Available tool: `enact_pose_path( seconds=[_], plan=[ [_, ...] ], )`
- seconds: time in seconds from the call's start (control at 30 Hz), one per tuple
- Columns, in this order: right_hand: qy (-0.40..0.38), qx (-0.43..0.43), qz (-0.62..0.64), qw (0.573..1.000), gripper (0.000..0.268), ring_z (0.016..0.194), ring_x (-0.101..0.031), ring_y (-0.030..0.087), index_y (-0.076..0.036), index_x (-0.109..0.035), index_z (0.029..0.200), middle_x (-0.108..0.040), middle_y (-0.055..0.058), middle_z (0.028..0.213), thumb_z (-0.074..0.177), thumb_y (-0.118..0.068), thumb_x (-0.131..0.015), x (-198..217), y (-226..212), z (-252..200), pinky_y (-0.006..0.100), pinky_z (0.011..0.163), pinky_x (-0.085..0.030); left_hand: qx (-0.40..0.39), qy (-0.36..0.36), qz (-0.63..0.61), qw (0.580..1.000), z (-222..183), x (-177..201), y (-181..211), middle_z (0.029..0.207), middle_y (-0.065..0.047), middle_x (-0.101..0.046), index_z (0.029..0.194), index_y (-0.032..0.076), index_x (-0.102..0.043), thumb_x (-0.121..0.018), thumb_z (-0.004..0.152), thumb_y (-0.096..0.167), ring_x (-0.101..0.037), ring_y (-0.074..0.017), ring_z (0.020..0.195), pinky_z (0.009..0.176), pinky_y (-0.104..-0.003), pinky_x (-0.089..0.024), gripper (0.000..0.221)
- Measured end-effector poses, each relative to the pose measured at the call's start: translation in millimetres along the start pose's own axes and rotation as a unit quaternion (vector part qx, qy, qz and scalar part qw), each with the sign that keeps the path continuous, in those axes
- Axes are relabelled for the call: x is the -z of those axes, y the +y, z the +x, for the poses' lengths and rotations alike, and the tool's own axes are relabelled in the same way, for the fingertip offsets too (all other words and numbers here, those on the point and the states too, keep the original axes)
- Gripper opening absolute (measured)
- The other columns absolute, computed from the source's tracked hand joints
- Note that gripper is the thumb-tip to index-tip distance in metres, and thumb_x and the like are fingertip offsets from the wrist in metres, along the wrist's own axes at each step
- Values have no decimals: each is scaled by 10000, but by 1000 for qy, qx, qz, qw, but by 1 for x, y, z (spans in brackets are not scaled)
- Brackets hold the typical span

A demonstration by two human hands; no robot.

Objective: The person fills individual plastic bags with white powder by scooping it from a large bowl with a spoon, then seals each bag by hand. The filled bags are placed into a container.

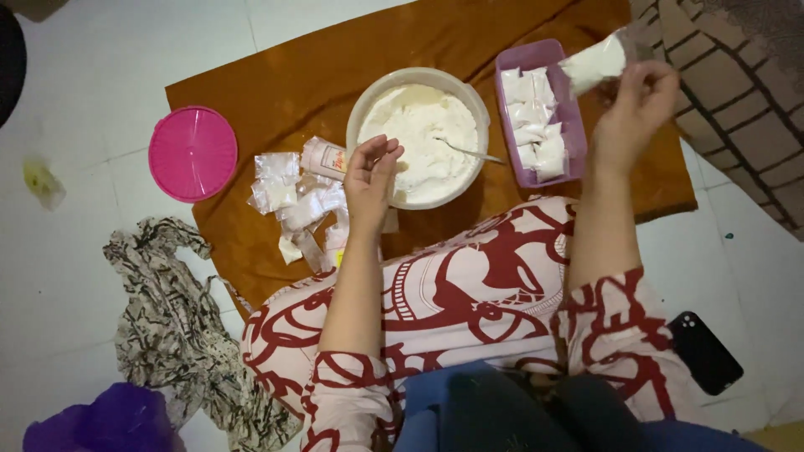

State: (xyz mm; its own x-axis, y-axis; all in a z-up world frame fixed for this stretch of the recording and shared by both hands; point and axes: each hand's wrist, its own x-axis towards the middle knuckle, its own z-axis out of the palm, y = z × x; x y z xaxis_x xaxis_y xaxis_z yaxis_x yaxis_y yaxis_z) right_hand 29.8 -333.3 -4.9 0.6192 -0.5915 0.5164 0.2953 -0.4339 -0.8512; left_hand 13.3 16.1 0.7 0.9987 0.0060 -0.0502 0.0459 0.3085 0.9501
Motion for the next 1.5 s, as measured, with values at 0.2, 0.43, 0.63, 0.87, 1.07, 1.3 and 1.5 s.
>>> enact_pose_path(
  seconds=[0.2, 0.43, 0.63, 0.87, 1.07, 1.3, 1.5],
  plan=[
    [-51, -154, -87, 983, 166, 713, -667, 261, -7, -643, 950, -603, 151, 776, 1039, -107, -545, 1, 168, -33, 342, 652, -529, -58, -3, -30, 998, 5, 8, -22, 1188, -175, -666, 1304, 47, -597, -680, 999, 101, -708, -274, 1114, 1030, -371, -549, 320],
    [-146, -310, -194, 919, 213, 511, -707, 332, 3, -726, 901, -663, 198, 655, 953, -108, -552, -16, 236, -56, 445, 317, -548, -54, 0, -43, 998, 3, 8, -22, 1171, -151, -676, 1292, 50, -594, -639, 1011, 59, -712, -245, 1099, 1038, -360, -548, 285],
    [-144, -361, -192, 901, 175, 610, -747, 325, 4, -754, 886, -687, 225, 681, 947, -88, -618, -2, 269, -55, 403, 429, -622, -59, 3, -57, 997, 3, 12, -26, 1183, -160, -665, 1303, 45, -583, -626, 1017, 59, -713, -244, 1101, 1052, -362, -544, 290],
    [-62, -231, -197, 951, 212, 917, -716, 404, 16, -689, 988, -670, 248, 886, 879, -152, -758, -20, 166, -45, 461, 803, -546, -64, 10, -54, 996, 5, 15, -25, 1179, -160, -657, 1298, 43, -579, -622, 1024, 68, -708, -244, 1093, 1046, -365, -540, 279],
    [-186, -117, 62, 974, 170, 778, -660, 150, -69, -586, 1242, -639, 99, 1010, 1083, -68, -645, -48, 26, -74, 221, 648, -515, -57, 47, -134, 988, 12, 26, -35, 1193, -183, -672, 1307, 44, -588, -673, 1009, 93, -738, -259, 1037, 926, -353, -614, 313],
    [-290, -185, 72, 936, 365, 819, -611, 129, -110, -590, 1245, -649, 76, 1001, 966, -95, -824, -58, 17, -85, 264, 747, -541, -82, 250, 23, 964, 27, 81, -26, 1012, -29, -696, 1118, 140, -676, -695, 955, 156, -681, -91, 839, 671, -181, -576, 165],
    [-298, -216, 92, 926, 390, 828, -644, 119, -108, -552, 1271, -626, 78, 1011, 978, -58, -804, -58, 15, -84, 263, 778, -588, 16, 388, 325, 862, 44, 149, -134, 963, -43, -713, 999, 183, -694, -774, 817, 155, -689, -227, 952, 837, -353, -542, 201]
  ],
)
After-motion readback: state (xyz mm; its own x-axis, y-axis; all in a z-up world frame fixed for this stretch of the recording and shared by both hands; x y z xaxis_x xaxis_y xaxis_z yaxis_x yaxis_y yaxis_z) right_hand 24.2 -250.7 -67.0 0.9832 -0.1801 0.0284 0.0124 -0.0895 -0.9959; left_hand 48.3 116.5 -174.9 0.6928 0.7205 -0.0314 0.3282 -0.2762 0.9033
